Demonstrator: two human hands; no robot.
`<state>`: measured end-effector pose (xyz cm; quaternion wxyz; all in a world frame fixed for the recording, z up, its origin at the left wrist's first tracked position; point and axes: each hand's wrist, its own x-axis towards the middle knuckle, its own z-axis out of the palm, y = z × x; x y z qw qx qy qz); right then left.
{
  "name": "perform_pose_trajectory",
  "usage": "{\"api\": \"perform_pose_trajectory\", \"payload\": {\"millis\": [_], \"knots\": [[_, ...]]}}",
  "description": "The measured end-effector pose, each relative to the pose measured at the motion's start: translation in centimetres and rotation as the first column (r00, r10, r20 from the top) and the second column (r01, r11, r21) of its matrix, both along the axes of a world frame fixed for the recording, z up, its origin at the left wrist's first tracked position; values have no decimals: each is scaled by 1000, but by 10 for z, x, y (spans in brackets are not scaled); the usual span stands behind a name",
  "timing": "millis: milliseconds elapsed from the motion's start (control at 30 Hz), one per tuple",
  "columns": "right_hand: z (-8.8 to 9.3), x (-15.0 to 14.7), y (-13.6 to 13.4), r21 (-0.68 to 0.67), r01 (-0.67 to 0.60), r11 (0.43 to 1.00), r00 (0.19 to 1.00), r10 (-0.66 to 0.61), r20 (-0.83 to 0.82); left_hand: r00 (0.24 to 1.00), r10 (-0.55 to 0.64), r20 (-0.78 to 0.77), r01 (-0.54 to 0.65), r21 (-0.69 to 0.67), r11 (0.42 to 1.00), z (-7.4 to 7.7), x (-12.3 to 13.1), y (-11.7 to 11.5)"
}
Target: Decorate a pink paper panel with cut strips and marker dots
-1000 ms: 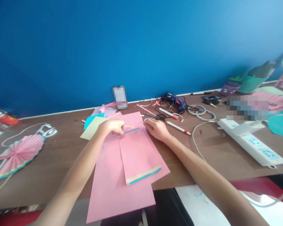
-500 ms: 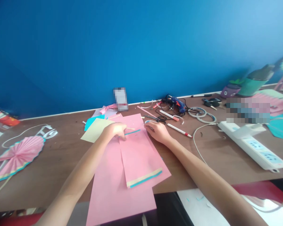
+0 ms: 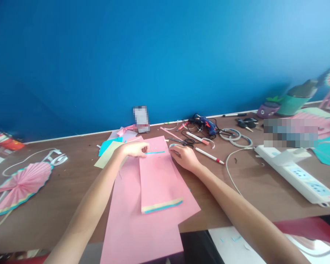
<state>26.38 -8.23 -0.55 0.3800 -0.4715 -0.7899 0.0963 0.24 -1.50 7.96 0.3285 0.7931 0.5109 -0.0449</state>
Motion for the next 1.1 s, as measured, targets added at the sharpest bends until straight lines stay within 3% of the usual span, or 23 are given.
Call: {"api": "perform_pose_trajectory", "payload": {"millis": [100,233,333,433,633,867,967,1100], "knots": [[3,-1,-2,-16,20,1000,999,-21,-25,965,51,256,-81,108,991,-12,-4,12],[11,-1,-3,-28,47,999,997,-48,-66,811,152,565,-256,109,961,-50,5,28],[15,1,-3,-33,76,997,991,-79,-105,705,177,687,-343,112,932,-78,16,34],[20,1,0,-51,102,994,989,-106,-101,658,179,731,-360,97,928,-91,21,35],[40,-20,22,-135,133,982,991,-131,19,539,153,828,-344,50,938,-95,14,30],[69,-48,72,-319,20,947,985,-73,-155,362,286,887,-360,-149,921,-97,8,33],[69,-55,86,-346,-60,936,984,-1,-176,339,326,883,-361,-198,911,-96,8,35],[63,-58,93,-372,-91,924,993,58,-100,361,295,885,-281,-198,939,-95,10,35]]}}
